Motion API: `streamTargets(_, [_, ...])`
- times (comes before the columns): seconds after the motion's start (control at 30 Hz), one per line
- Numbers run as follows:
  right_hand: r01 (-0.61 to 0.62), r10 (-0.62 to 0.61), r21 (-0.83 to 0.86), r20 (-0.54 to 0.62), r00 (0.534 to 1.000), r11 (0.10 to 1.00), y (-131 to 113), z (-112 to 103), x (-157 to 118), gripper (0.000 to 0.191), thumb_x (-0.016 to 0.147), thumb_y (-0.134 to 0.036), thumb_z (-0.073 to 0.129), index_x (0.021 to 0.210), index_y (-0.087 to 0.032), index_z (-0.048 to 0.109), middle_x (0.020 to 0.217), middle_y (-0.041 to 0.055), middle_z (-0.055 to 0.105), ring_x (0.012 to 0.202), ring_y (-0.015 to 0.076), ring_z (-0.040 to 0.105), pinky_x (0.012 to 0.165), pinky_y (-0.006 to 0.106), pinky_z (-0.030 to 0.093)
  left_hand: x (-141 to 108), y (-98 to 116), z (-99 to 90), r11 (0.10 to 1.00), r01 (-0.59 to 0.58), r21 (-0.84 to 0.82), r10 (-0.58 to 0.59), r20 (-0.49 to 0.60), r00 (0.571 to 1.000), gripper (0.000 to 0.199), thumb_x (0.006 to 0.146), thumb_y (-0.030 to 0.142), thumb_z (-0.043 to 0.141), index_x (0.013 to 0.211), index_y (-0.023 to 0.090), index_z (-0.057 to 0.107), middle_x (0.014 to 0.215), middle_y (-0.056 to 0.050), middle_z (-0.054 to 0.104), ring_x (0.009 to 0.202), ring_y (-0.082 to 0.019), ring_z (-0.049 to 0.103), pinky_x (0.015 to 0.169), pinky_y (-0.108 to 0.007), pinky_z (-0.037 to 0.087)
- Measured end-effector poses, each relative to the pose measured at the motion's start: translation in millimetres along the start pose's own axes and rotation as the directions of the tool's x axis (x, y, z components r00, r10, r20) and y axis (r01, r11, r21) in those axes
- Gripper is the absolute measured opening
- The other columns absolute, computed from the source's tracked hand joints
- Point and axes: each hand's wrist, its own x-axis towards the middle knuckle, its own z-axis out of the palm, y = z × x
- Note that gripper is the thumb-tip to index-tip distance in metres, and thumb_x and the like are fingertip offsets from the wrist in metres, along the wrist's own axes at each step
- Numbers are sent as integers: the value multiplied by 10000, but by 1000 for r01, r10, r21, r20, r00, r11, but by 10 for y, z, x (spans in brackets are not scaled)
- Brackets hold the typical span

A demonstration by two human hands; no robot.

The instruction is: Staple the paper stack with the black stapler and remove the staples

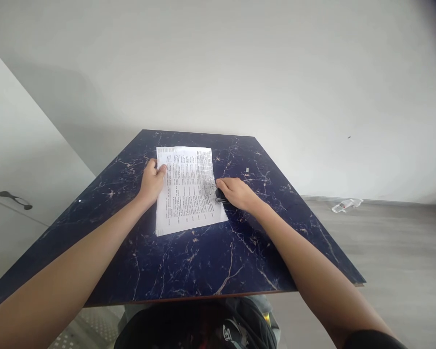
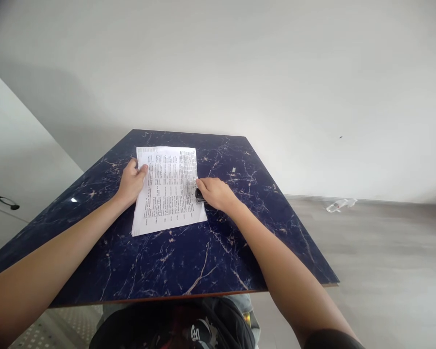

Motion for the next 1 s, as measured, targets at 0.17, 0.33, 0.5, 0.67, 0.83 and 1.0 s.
streamTargets(0.17, [-2, 7, -89, 53, 999, 996, -36, 39, -3, 478, 1095, -404, 252, 717, -207, 469, 775, 37, 617, 709, 182, 525, 633, 303, 297, 6, -20, 36, 999, 16, -38, -16, 17, 1000, 239, 958, 356, 587, 1137, 199, 610, 968, -100, 730, 833, -253, 723, 736, -381, 579])
streamTargets(0.33, [8, 4, -182, 65, 998, 983, -70, 29, -9, 490, 1096, -392, 254, 700, -200, 470, 779, 46, 611, 698, 175, 511, 611, 303, 285, 13, -32, 55, 999, 30, -34, -29, 32, 999, 239, 954, 346, 586, 1137, 194, 605, 917, -89, 734, 764, -242, 721, 721, -380, 579])
streamTargets(0.5, [36, -18, -255, 75, 997, 966, -107, 54, -9, 490, 1098, -365, 256, 704, -192, 491, 776, 45, 608, 700, 168, 524, 595, 296, 282, 14, 7, 46, 999, 36, -21, -35, 24, 999, 206, 952, 330, 581, 1107, 196, 601, 933, -94, 736, 798, -254, 729, 705, -370, 573])
streamTargets(0.67, [60, -41, -353, 60, 997, 934, -130, 61, -14, 502, 1099, -340, 254, 723, -183, 548, 803, 51, 639, 715, 171, 558, 597, 300, 287, 4, 48, 52, 999, 32, -35, -32, 17, 999, 192, 946, 315, 591, 1093, 193, 605, 929, -93, 738, 799, -253, 728, 704, -368, 570])
streamTargets(0.83, [77, -58, -490, 55, 997, 868, -176, 132, -32, 515, 1100, -317, 255, 813, -173, 657, 890, 77, 694, 818, 211, 622, 665, 310, 360, 9, 17, 63, 999, 30, -39, -29, 22, 999, 185, 949, 323, 584, 1084, 197, 595, 932, -91, 737, 826, -260, 728, 717, -376, 571])
streamTargets(1.0, [50, -15, -566, 66, 998, 823, -247, 260, -5, 545, 1085, -316, 263, 824, -149, 710, 915, 139, 714, 860, 283, 652, 727, 378, 413, 10, 25, 69, 998, 44, -42, -43, 20, 999, 177, 946, 325, 591, 1067, 196, 594, 915, -87, 732, 835, -268, 724, 753, -397, 569])
